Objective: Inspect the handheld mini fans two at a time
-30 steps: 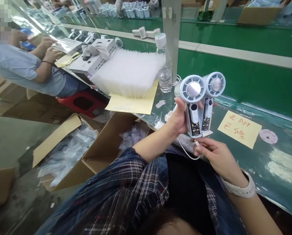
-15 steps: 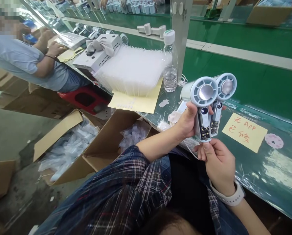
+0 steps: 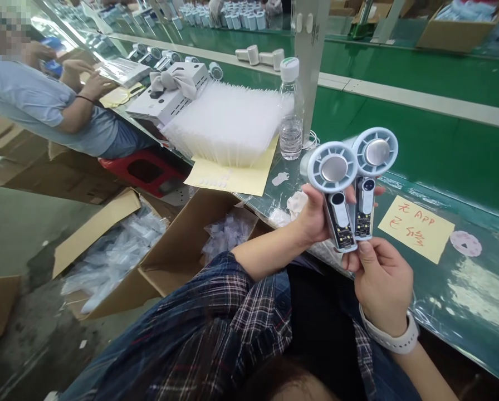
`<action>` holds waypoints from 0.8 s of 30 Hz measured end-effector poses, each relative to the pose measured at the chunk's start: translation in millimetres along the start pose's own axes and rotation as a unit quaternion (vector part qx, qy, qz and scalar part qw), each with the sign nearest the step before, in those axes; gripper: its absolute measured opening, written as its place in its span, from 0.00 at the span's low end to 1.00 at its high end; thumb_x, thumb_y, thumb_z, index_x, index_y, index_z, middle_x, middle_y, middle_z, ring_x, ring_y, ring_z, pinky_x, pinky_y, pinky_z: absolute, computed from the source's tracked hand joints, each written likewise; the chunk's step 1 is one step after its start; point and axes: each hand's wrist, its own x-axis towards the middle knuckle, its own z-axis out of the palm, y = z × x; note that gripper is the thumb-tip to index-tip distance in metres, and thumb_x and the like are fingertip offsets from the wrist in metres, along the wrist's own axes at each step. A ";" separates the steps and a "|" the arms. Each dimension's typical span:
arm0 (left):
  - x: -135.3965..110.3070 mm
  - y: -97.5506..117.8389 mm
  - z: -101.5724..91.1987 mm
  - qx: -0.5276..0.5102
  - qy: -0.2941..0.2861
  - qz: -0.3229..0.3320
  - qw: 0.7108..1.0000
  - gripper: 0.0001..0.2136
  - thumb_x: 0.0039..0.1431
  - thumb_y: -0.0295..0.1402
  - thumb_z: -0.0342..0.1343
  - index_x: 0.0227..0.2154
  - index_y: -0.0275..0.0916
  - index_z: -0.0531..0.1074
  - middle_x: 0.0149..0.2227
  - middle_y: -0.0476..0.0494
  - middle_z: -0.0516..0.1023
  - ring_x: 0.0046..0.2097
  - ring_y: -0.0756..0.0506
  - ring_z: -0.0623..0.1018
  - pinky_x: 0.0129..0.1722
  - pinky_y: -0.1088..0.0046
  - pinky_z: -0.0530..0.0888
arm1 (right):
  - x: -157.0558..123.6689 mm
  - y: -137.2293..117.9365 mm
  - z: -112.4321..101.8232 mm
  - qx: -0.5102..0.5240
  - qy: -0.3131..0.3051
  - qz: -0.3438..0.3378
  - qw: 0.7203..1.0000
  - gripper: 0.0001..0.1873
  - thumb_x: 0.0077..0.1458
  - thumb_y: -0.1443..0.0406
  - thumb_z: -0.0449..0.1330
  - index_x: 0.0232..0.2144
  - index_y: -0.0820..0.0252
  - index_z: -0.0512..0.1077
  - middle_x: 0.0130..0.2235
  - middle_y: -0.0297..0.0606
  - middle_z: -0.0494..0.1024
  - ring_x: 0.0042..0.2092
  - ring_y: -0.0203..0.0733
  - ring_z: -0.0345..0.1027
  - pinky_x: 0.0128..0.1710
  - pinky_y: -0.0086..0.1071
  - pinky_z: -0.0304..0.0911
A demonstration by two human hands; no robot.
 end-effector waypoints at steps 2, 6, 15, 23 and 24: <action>-1.8 -5.7 0.7 0.009 0.010 0.001 1.000 0.48 0.30 0.88 0.48 0.23 0.40 0.64 0.50 0.35 0.82 0.63 0.31 0.79 0.56 0.55 0.81 | -1.8 2.4 3.7 0.048 0.006 0.012 0.999 0.17 0.68 0.52 0.68 0.32 0.55 0.72 0.20 0.26 0.68 0.24 0.39 0.69 0.29 0.35 0.69; -1.8 -9.7 3.1 -0.012 -0.001 -0.003 1.000 0.49 0.29 0.89 0.47 0.24 0.40 0.65 0.55 0.34 0.81 0.63 0.30 0.79 0.55 0.54 0.82 | -4.9 1.8 2.2 -0.021 -0.009 -0.007 1.000 0.17 0.71 0.51 0.63 0.35 0.54 0.71 0.24 0.29 0.72 0.27 0.41 0.71 0.32 0.36 0.71; -13.9 52.2 -25.6 0.158 0.115 0.112 0.974 0.41 0.54 0.81 0.37 0.37 0.44 0.66 0.59 0.37 0.78 0.68 0.30 0.76 0.57 0.46 0.82 | 44.0 -22.8 -40.3 -0.482 -0.032 -0.251 0.839 0.10 0.69 0.61 0.56 0.41 0.58 0.77 0.67 0.61 0.67 0.70 0.76 0.60 0.67 0.73 0.58; -55.6 80.8 -76.3 0.247 0.108 0.077 0.960 0.40 0.54 0.80 0.40 0.35 0.44 0.67 0.55 0.34 0.81 0.69 0.27 0.74 0.60 0.41 0.79 | 92.8 6.3 56.4 -0.524 -0.244 -0.258 0.775 0.13 0.67 0.67 0.57 0.31 0.57 0.78 0.32 0.46 0.79 0.37 0.52 0.74 0.39 0.44 0.69; -55.5 79.9 -78.1 0.205 0.098 0.063 0.972 0.39 0.53 0.80 0.44 0.33 0.44 0.67 0.53 0.34 0.82 0.69 0.27 0.74 0.60 0.41 0.79 | 93.9 3.9 55.0 -0.517 -0.214 -0.269 0.784 0.14 0.68 0.67 0.56 0.31 0.57 0.78 0.33 0.46 0.80 0.38 0.52 0.74 0.40 0.44 0.69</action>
